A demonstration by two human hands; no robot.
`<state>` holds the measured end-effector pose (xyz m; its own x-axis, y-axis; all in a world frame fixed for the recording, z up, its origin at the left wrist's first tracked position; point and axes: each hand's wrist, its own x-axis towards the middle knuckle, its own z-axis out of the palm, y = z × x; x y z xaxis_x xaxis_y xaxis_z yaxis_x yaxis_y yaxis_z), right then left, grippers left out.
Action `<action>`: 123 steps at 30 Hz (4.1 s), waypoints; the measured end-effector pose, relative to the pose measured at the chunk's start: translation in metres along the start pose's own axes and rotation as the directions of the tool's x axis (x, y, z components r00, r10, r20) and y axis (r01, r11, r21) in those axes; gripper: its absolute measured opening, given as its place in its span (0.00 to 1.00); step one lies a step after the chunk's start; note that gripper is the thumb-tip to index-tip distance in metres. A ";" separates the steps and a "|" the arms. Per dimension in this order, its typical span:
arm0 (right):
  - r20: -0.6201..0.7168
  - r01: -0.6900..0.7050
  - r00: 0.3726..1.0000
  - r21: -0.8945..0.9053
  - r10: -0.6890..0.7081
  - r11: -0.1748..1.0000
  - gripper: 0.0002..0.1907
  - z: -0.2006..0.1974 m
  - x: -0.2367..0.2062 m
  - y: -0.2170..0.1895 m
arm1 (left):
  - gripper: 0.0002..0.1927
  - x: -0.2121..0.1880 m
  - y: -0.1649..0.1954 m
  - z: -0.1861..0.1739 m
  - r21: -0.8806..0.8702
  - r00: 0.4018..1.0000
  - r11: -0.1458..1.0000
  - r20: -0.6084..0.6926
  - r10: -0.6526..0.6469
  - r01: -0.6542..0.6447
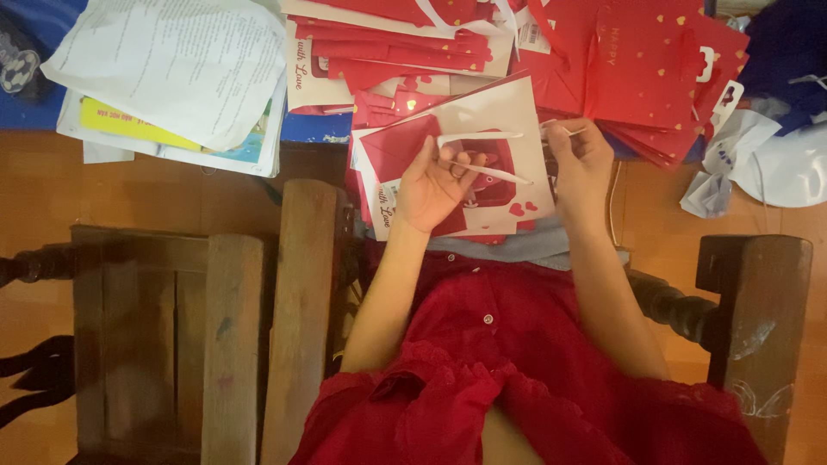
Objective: The person assembles red gift bags by inserting white ribbons through the handle slots and tying them. They handle multiple bags one at a time, folding and securing the ribbons, then stacking the finished bags on the table.
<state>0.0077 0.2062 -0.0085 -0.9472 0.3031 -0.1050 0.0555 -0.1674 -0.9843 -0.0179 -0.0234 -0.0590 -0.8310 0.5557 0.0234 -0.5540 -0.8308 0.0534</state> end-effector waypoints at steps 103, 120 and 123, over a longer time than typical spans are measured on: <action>0.010 0.470 0.692 -0.765 -0.722 0.440 0.29 -0.086 0.038 -0.047 | 0.12 -0.003 -0.047 0.111 0.923 0.862 -0.367 0.275 0.425 -0.114; 0.399 0.542 0.798 -0.802 -0.451 0.251 0.08 0.002 -0.032 -0.024 | 0.11 0.004 -0.050 0.064 0.983 0.942 -0.175 -0.001 0.335 0.064; 0.468 0.604 0.772 -0.750 -0.431 0.267 0.10 0.017 -0.046 -0.030 | 0.13 0.007 -0.050 0.048 0.998 0.964 0.022 -0.062 0.259 0.059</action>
<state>0.0444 0.1817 0.0278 -0.9027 -0.1333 0.4092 -0.3206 0.8425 -0.4329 0.0064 0.0231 -0.0138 -0.9474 0.3189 -0.0257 -0.0117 0.0458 0.9989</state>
